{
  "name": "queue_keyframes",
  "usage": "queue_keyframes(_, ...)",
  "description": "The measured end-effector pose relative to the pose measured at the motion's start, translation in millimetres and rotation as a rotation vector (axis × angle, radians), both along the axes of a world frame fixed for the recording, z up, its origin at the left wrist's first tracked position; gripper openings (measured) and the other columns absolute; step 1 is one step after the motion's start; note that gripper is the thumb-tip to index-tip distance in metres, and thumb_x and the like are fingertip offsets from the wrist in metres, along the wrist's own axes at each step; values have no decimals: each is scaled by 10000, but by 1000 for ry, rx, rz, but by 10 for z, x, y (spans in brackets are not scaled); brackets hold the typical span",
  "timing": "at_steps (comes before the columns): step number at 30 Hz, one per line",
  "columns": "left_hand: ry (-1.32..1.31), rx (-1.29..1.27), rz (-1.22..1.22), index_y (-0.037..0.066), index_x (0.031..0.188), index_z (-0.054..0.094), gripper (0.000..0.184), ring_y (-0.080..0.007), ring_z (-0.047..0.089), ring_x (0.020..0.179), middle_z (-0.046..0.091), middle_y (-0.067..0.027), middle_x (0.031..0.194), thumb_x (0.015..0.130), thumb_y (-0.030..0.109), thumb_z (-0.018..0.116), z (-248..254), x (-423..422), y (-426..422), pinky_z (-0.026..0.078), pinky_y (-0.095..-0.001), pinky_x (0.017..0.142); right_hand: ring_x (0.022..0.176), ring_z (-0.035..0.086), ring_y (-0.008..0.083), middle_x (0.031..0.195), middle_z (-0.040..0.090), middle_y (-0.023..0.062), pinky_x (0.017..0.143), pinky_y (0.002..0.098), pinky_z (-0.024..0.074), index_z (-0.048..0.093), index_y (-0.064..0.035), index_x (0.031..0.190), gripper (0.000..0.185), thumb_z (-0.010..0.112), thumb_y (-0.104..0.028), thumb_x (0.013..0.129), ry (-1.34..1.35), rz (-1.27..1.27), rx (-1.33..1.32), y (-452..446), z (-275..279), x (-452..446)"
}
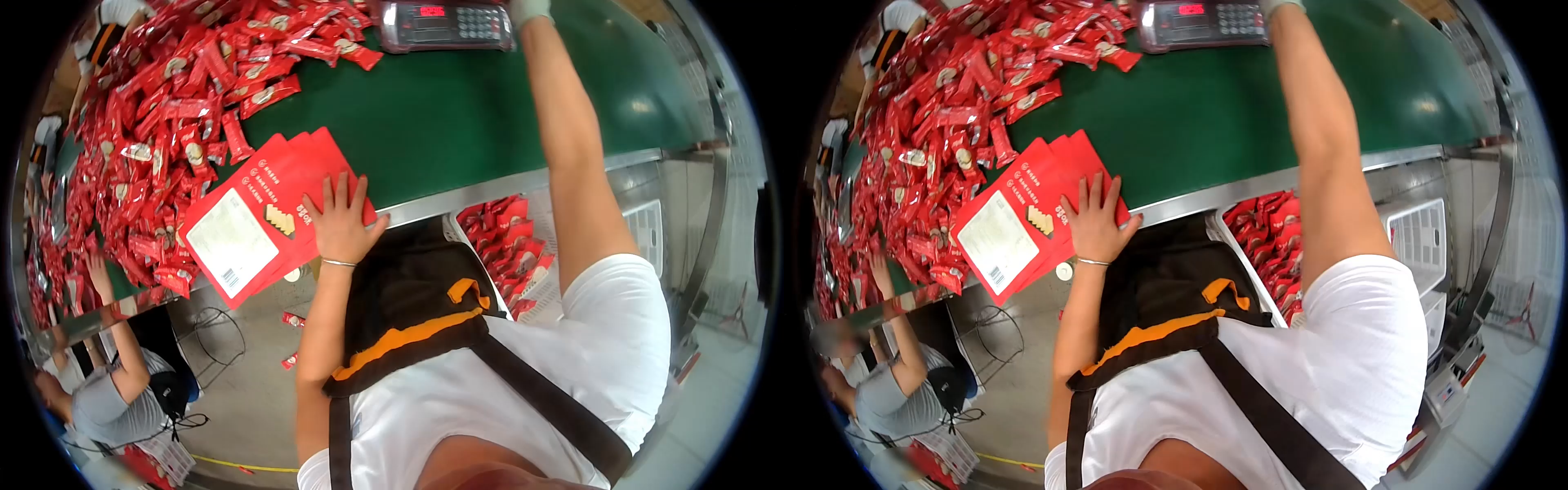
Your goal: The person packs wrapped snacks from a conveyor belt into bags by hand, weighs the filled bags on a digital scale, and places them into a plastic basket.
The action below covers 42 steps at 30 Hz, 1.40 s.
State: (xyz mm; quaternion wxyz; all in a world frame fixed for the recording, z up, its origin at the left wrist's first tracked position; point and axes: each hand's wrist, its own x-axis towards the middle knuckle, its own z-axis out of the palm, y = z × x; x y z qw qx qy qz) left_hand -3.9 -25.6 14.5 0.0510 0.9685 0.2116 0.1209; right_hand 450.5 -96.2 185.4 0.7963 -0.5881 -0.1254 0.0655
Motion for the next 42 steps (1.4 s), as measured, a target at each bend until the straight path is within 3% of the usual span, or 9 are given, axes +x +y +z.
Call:
queue_keyframes(3,34,-5,25,160,1402,494,741,-375,336,1399,426,-133,1473,791,555,634,11,25,-42,216,-713,1060,624,655,219,841,695,117,526,328,548,649,8,1006,191,607,-154,914,-64,22,-58,-680,220,-27)
queue_keyframes(10,109,2,11,172,1455,434,735,-374,281,1435,372,-145,1522,838,528,614,-99,-18,-37,178,-686,1099,821,686,206,966,715,93,748,362,577,668,-30,1077,216,651,-119,881,-161,172,-116,-1939,0,-682)
queue_keyframes(11,110,19,4,182,1461,425,748,-375,261,1444,349,-135,1539,833,547,604,-148,-15,-24,160,-695,1103,1041,659,236,1212,637,152,907,370,551,556,11,1257,483,702,-255,882,103,182,-220,-2088,161,-975)
queue_keyframes(12,105,16,-2,178,1461,426,747,-374,262,1444,347,-136,1539,833,540,605,-160,-11,-23,161,-694,1103,847,701,157,985,719,77,767,283,577,663,-15,1106,264,690,-143,877,98,181,-99,-2188,88,-1103)
queue_keyframes(15,125,47,5,165,1460,430,746,-373,265,1443,346,-139,1540,833,525,613,-189,3,-19,165,-691,1104,897,699,186,1065,700,95,788,318,581,615,-11,1183,331,686,-133,884,122,138,17,-2662,-188,-1183)
queue_keyframes(26,99,83,-11,148,1454,430,726,-389,285,1430,355,-147,1532,841,487,618,-157,-2,-28,203,-691,1087,923,692,284,1094,665,137,793,417,602,549,11,1207,370,669,-29,860,82,-562,302,-4019,-1154,209)
queue_keyframes(33,99,70,-20,142,1447,437,726,-393,291,1425,366,-142,1527,834,481,626,-128,3,-46,212,-691,1080,916,706,233,1081,690,138,790,339,593,591,41,1197,416,721,-193,879,130,-281,-363,-4671,117,640)
queue_keyframes(38,119,82,-13,169,1470,411,723,-361,270,1442,341,-118,1547,844,457,628,-124,1,-44,204,-665,1102,774,649,258,934,672,133,620,358,546,618,-5,1037,214,598,-174,906,-94,-367,-124,-4082,546,109)
queue_keyframes(42,111,82,8,170,1469,413,723,-361,272,1441,344,-117,1545,844,462,629,-113,-15,-51,200,-662,1105,1007,671,228,1165,661,113,846,374,572,580,-11,1241,434,721,-227,892,-58,-372,4,-4741,-655,1177)
